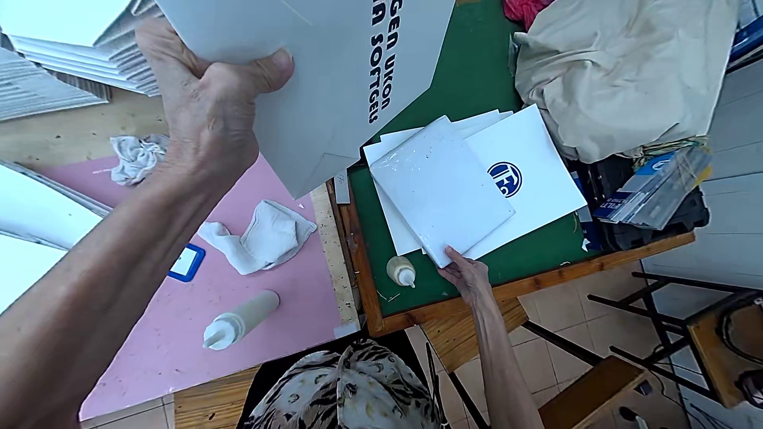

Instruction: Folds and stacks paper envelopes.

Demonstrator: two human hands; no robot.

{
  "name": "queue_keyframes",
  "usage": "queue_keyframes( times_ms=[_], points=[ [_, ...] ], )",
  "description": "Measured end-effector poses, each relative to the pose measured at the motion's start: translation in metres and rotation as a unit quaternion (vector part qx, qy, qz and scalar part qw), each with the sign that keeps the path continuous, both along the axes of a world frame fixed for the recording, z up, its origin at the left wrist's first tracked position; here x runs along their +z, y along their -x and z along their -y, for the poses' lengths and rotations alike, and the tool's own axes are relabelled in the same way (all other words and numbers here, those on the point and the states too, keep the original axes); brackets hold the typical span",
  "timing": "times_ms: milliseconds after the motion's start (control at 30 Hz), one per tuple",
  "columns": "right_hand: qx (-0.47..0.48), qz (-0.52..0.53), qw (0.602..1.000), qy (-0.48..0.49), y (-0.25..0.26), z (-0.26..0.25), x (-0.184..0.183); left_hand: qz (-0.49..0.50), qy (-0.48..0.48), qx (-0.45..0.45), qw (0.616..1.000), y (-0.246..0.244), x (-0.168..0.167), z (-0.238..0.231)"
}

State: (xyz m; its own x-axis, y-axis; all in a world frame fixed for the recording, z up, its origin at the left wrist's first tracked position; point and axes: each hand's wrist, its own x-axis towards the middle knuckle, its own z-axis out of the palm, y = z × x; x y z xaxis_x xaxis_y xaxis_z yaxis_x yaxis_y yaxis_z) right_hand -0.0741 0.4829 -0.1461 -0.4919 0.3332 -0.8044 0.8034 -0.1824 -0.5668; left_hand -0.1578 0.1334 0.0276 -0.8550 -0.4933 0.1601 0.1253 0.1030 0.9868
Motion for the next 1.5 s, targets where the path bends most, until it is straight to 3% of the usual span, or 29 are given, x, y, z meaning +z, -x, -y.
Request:
queue_keyframes(
  times_ms=[300,600,867,1067,1233,1500],
  points=[
    [0.064,0.007,0.998,-0.006,0.010,-0.004,0.025,0.012,-0.038,0.004,0.999,0.002,0.012,-0.019],
    [-0.074,-0.086,0.985,0.130,0.023,0.001,0.013,0.007,-0.049,0.035,0.998,-0.008,0.021,0.000],
    [-0.016,-0.141,0.985,0.100,0.052,0.001,0.032,0.044,-0.045,0.067,0.996,-0.024,0.026,0.014],
    [-0.047,-0.184,0.971,0.147,0.066,0.010,0.029,0.008,-0.066,0.058,0.996,-0.029,0.026,0.022],
    [-0.075,-0.219,0.968,0.100,0.091,0.014,0.052,0.058,-0.058,0.078,0.994,-0.041,0.034,0.025],
    [0.025,-0.239,0.970,-0.028,0.156,0.039,0.109,0.045,-0.074,0.089,0.992,-0.045,0.027,0.035]
  ],
)
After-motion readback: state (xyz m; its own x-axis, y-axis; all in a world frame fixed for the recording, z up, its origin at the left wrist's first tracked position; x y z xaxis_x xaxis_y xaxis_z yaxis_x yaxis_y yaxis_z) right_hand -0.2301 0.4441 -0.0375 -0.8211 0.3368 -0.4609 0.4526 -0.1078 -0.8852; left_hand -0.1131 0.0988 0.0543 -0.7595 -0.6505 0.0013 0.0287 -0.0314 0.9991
